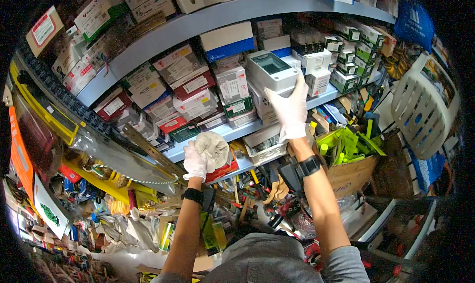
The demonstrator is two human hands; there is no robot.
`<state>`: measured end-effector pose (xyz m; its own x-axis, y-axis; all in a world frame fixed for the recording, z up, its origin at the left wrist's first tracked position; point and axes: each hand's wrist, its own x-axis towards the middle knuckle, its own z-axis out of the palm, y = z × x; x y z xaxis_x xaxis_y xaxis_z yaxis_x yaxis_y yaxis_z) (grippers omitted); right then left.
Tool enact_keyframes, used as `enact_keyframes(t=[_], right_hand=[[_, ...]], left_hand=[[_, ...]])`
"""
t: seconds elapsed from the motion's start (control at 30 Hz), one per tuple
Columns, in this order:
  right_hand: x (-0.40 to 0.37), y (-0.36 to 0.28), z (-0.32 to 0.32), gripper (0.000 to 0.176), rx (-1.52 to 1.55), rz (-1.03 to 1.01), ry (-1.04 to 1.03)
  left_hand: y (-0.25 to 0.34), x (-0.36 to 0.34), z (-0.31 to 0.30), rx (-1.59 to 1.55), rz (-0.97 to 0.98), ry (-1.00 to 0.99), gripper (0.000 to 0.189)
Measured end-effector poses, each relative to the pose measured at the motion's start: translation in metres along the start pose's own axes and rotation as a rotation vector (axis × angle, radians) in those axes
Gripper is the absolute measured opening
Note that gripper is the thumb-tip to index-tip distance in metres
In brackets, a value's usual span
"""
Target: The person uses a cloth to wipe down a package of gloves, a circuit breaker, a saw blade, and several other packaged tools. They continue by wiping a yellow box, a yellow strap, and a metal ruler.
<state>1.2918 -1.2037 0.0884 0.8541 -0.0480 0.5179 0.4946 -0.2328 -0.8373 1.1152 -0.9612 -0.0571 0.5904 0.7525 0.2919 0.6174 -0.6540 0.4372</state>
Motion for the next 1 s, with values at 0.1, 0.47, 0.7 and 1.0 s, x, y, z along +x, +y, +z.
enact_keyframes(t=[0.1, 0.47, 0.7, 1.0], right_hand=[[0.010, 0.005, 0.020, 0.096, -0.045, -0.010, 0.016], [0.003, 0.009, 0.014, 0.113, -0.005, -0.152, 0.008], [-0.013, -0.026, 0.008, 0.089, -0.006, -0.656, 0.136], [0.021, -0.078, 0.076, 0.105, 0.179, -0.256, -0.025]], left_hand=[[0.002, 0.000, -0.002, 0.017, -0.031, -0.026, 0.045], [-0.006, 0.004, 0.008, -0.009, -0.020, -0.005, 0.042], [-0.007, 0.004, 0.011, -0.028, -0.038, 0.006, 0.038], [-0.010, 0.004, 0.011, -0.013, -0.009, 0.007, 0.040]])
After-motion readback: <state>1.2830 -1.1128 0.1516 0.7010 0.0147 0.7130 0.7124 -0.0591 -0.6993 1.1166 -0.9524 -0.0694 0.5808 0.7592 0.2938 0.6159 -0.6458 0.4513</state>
